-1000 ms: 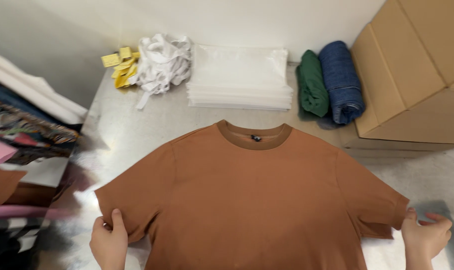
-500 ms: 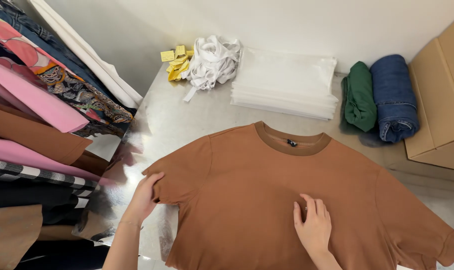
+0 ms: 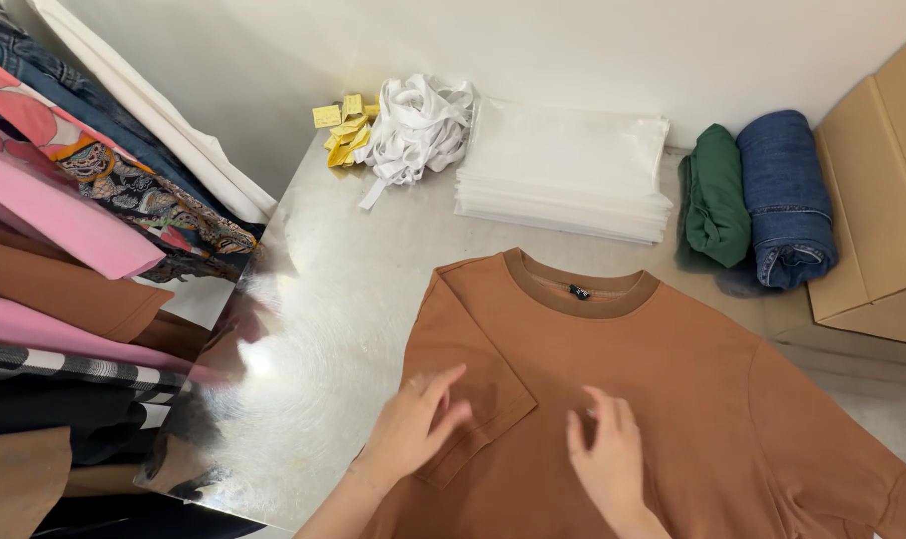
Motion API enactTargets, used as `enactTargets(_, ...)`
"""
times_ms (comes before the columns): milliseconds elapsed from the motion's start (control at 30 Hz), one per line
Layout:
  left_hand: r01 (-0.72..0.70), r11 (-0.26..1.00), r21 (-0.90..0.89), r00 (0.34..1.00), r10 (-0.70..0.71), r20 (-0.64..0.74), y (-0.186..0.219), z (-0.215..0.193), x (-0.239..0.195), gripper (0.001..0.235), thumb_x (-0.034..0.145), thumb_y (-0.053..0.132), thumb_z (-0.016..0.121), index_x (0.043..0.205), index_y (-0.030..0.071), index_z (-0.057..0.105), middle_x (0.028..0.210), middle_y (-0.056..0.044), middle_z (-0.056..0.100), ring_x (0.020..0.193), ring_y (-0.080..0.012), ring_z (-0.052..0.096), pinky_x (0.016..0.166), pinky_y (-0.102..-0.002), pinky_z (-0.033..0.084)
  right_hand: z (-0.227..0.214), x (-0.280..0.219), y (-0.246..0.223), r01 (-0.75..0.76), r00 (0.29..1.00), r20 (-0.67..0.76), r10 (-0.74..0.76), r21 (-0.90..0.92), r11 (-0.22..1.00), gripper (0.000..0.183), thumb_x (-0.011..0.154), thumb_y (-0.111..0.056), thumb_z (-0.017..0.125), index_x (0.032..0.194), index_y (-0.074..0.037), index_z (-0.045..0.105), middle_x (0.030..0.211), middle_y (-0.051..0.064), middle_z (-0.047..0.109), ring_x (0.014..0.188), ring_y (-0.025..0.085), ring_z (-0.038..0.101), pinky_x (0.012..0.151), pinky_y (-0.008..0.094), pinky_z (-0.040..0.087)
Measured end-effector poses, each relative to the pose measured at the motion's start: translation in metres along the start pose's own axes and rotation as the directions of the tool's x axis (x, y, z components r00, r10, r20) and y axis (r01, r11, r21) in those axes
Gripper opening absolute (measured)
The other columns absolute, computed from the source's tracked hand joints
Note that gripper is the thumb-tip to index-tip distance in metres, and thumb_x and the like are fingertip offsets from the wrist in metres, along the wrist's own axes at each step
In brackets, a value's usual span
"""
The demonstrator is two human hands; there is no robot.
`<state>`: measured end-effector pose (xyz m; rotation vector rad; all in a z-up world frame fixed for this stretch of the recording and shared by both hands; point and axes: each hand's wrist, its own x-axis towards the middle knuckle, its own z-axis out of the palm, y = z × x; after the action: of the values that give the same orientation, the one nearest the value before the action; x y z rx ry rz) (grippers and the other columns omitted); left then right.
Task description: The person takes several garments, including a green shirt, a brown shirt, an orange polo, and navy pants, from a clothing rack. They lay each item on a metal table, fold them neatly by hand, and place them into a stack in the corner of the room.
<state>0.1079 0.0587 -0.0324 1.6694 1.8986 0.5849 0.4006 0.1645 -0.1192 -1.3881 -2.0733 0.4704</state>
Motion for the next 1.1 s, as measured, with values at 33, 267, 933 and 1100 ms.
enactTargets(33, 0.0, 1.0, 0.003, 1.0, 0.0, 0.004, -0.006, 0.008, 0.012, 0.056, 0.105, 0.048, 0.051, 0.153, 0.018, 0.05, 0.093, -0.001, 0.063, 0.096, -0.0227, 0.06, 0.08, -0.042, 0.052, 0.003, 0.007, -0.022, -0.005, 1.0, 0.0, 0.005, 0.002, 1.0, 0.041, 0.088, -0.021, 0.071, 0.128, -0.015, 0.065, 0.098, 0.008, 0.064, 0.088, 0.023, 0.065, 0.091, 0.04, 0.052)
enactTargets(267, 0.045, 0.879, 0.474, 0.992, 0.016, -0.125, -0.079, 0.042, 0.107, 0.063, 0.109, 0.047, 0.029, 0.165, 0.018, 0.021, 0.175, -0.007, 0.01, 0.161, -0.0265, 0.01, 0.125, -0.061, 0.007, 0.049, 0.034, -0.126, 0.462, 0.828, 0.274, -0.489, 0.159, 0.872, 0.052, 0.1, -0.031, 0.063, 0.143, -0.003, 0.056, 0.148, 0.02, 0.055, 0.134, 0.04, 0.051, 0.11, 0.056, 0.039)
enactTargets(933, -0.001, 0.941, 0.339, 0.917, 0.136, -0.375, -0.028, 0.066, -0.084, 0.034, 0.085, 0.042, 0.079, 0.103, 0.019, 0.061, 0.116, -0.001, 0.062, 0.105, -0.0284, 0.059, 0.085, -0.047, 0.048, 0.062, 0.072, -0.036, -0.101, 0.879, 0.458, 0.131, -0.091, 0.991, 0.03, 0.087, -0.05, 0.078, 0.084, -0.021, 0.07, 0.093, -0.005, 0.062, 0.09, 0.017, 0.065, 0.089, 0.039, 0.052)
enactTargets(1100, -0.163, 0.927, 0.337, 0.879, 0.292, -0.377, -0.024, 0.038, -0.09, 0.01, 0.092, 0.017, 0.074, 0.087, 0.017, 0.065, 0.09, 0.006, 0.066, 0.083, -0.0203, 0.06, 0.09, -0.04, 0.047, 0.041, 0.089, -0.055, -0.326, 0.693, 0.627, 0.355, -0.166, 0.931, 0.03, 0.094, -0.05, 0.074, 0.087, -0.021, 0.071, 0.096, -0.005, 0.055, 0.09, 0.012, 0.059, 0.08, 0.032, 0.049)
